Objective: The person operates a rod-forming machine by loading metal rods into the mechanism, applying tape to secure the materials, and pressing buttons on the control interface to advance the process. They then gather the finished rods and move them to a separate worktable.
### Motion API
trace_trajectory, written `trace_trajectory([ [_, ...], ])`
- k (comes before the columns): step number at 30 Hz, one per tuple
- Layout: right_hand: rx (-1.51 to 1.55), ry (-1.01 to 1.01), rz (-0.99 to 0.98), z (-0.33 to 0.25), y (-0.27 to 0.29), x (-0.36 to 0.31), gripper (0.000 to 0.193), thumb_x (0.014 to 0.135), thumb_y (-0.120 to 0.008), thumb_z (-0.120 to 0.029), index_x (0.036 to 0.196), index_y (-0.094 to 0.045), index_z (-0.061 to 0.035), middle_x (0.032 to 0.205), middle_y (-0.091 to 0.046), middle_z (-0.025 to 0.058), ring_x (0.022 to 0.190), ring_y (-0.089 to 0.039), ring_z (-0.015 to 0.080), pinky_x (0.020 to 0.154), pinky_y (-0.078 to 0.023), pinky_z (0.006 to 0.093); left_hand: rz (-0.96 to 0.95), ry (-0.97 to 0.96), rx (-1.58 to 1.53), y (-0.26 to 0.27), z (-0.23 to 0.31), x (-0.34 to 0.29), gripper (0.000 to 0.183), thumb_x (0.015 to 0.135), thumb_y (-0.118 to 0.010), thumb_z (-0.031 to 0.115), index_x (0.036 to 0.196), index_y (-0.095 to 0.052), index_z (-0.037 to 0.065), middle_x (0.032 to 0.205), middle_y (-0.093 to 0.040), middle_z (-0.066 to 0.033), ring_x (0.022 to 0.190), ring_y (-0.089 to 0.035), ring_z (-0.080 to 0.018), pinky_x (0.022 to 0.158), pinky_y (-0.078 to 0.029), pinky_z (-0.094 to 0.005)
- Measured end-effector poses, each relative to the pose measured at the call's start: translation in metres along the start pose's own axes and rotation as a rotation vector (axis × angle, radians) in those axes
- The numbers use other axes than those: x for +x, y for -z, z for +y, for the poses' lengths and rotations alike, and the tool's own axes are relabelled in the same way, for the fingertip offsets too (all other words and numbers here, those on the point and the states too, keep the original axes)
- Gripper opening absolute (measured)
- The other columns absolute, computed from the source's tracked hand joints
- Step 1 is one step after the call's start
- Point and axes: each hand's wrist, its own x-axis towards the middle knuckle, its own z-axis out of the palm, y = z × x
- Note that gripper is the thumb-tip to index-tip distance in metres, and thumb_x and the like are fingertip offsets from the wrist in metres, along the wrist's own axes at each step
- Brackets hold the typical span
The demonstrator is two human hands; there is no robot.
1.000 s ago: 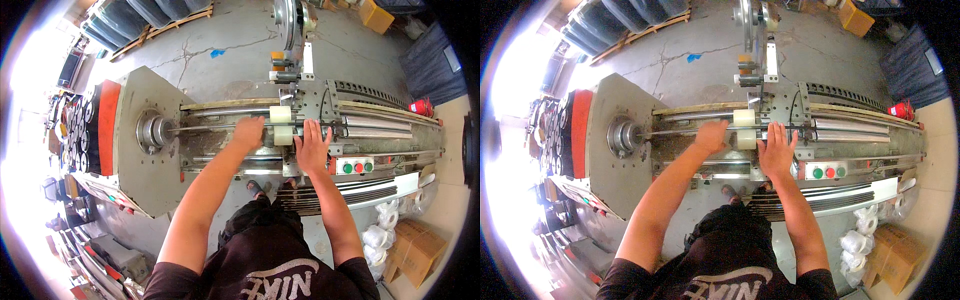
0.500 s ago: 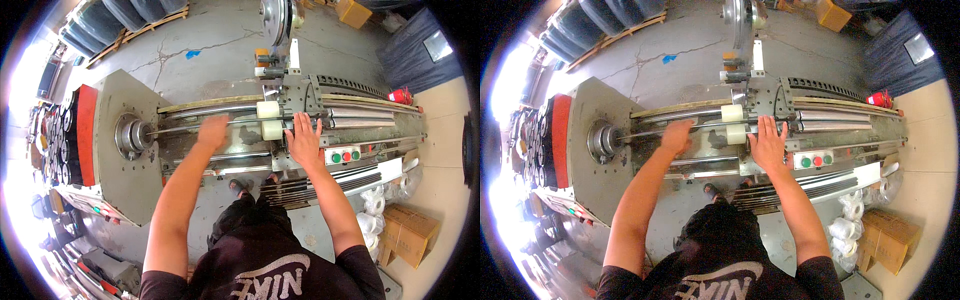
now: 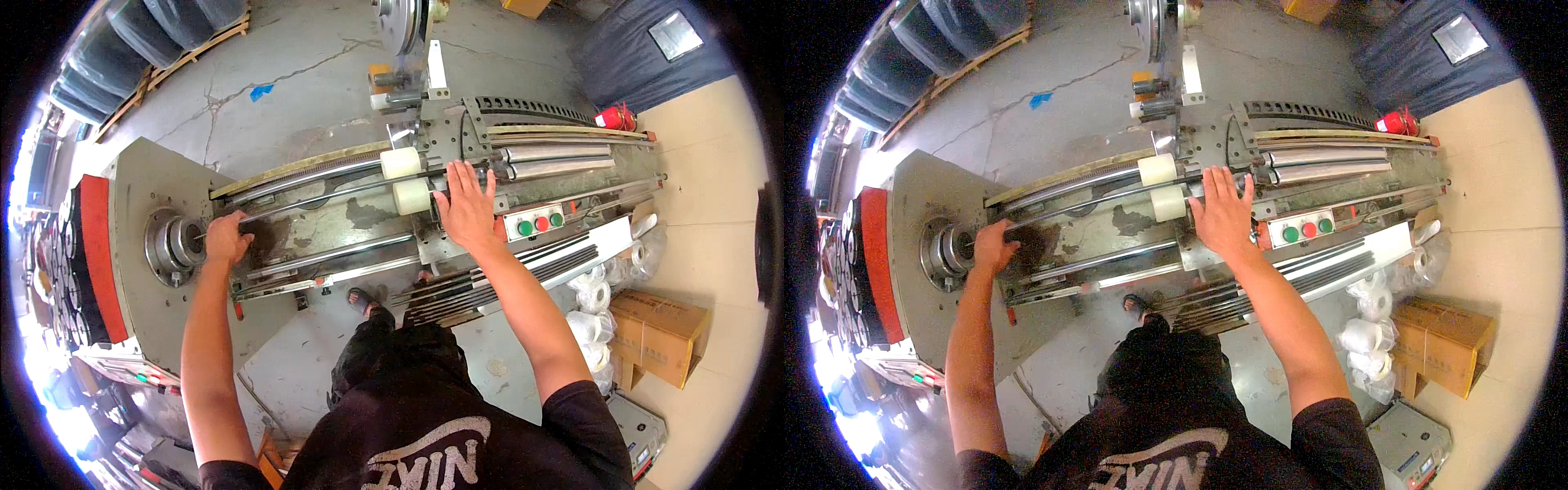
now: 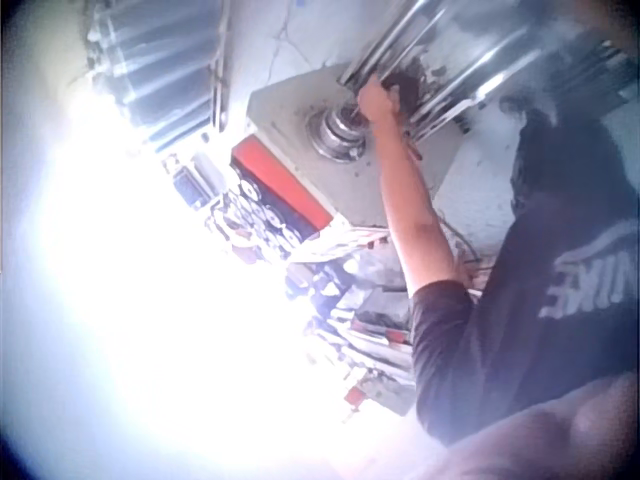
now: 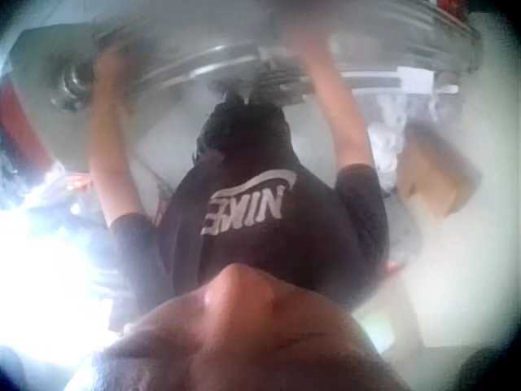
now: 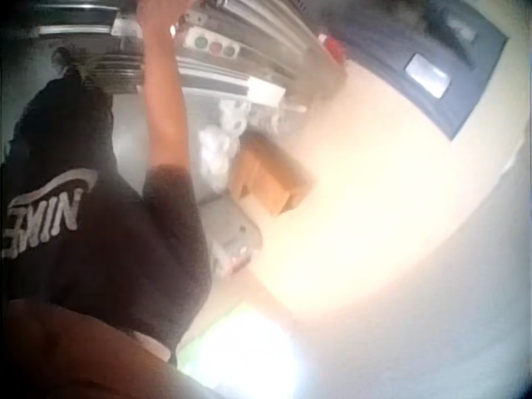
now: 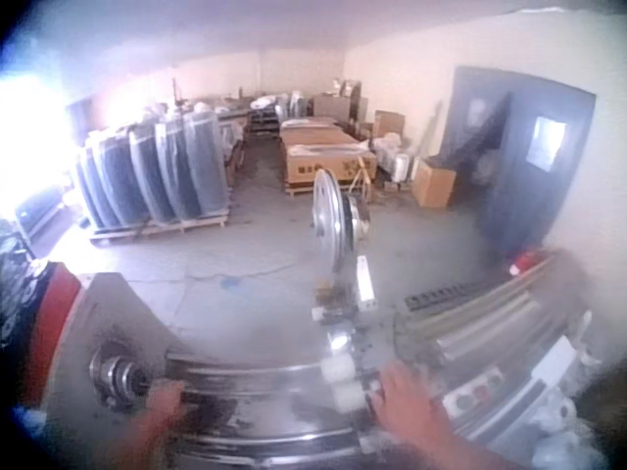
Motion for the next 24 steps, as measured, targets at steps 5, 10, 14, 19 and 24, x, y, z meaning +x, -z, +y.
trace_trajectory([
  [5, 0.011, 0.005, -0.004, 0.0, -0.001, 0.003, 0.065, 0.105, -0.057, -0.037, 0.155, -0.044, 0.0001, 0.161, -0.047, 0.0164, 0.153, -0.039, 0.0316, 0.127, -0.014, 0.0619, -0.038, 0.049, 0.042, 0.0, 0.002, 0.002, 0.049, 0.08, -0.086, 0.028, 0.122, -0.071, 0.011, 0.114, -0.074, -0.0184, 0.112, -0.068, -0.0403, 0.098, -0.053, -0.0513],
  [10, 0.026, 0.039, -0.001, 0.002, -0.004, 0.003, 0.064, 0.105, -0.054, -0.039, 0.155, -0.045, 0.0014, 0.16, -0.048, 0.018, 0.152, -0.04, 0.0329, 0.126, -0.012, 0.0628, -0.033, 0.02, 0.034, -0.012, 0.043, 0.012, 0.051, 0.079, -0.086, 0.033, 0.123, -0.072, 0.013, 0.113, -0.075, -0.019, 0.11, -0.069, -0.0407, 0.096, -0.054, -0.0513],
  [14, 0.074, 0.052, 0.002, -0.002, -0.002, 0.003, 0.065, 0.105, -0.055, -0.038, 0.154, -0.045, 0.0022, 0.16, -0.047, 0.019, 0.153, -0.039, 0.0336, 0.126, -0.011, 0.0645, -0.048, 0.014, 0.019, -0.02, 0.085, 0.021, 0.051, 0.078, -0.086, 0.035, 0.122, -0.072, 0.014, 0.112, -0.075, -0.018, 0.108, -0.07, -0.0403, 0.094, -0.056, -0.0517],
  [19, 0.144, 0.095, 0.019, -0.002, -0.002, 0.0, 0.066, 0.103, -0.058, -0.039, 0.154, -0.046, 0.0021, 0.159, -0.048, 0.0195, 0.153, -0.039, 0.0341, 0.126, -0.01, 0.0654, -0.083, -0.003, 0.04, -0.023, 0.135, 0.03, 0.052, 0.079, -0.085, 0.037, 0.124, -0.072, 0.015, 0.113, -0.076, -0.0172, 0.109, -0.07, -0.0399, 0.094, -0.056, -0.0515],
  [24, 0.168, 0.128, -0.007, 0.003, 0.0, 0.002, 0.067, 0.102, -0.058, -0.039, 0.154, -0.045, 0.0019, 0.16, -0.047, 0.0191, 0.153, -0.039, 0.0335, 0.126, -0.009, 0.066, -0.141, -0.012, 0.042, -0.027, 0.189, 0.043, 0.06, 0.08, -0.085, 0.04, 0.13, -0.069, 0.013, 0.115, -0.076, -0.0168, 0.109, -0.07, -0.0405, 0.094, -0.056, -0.0518],
])
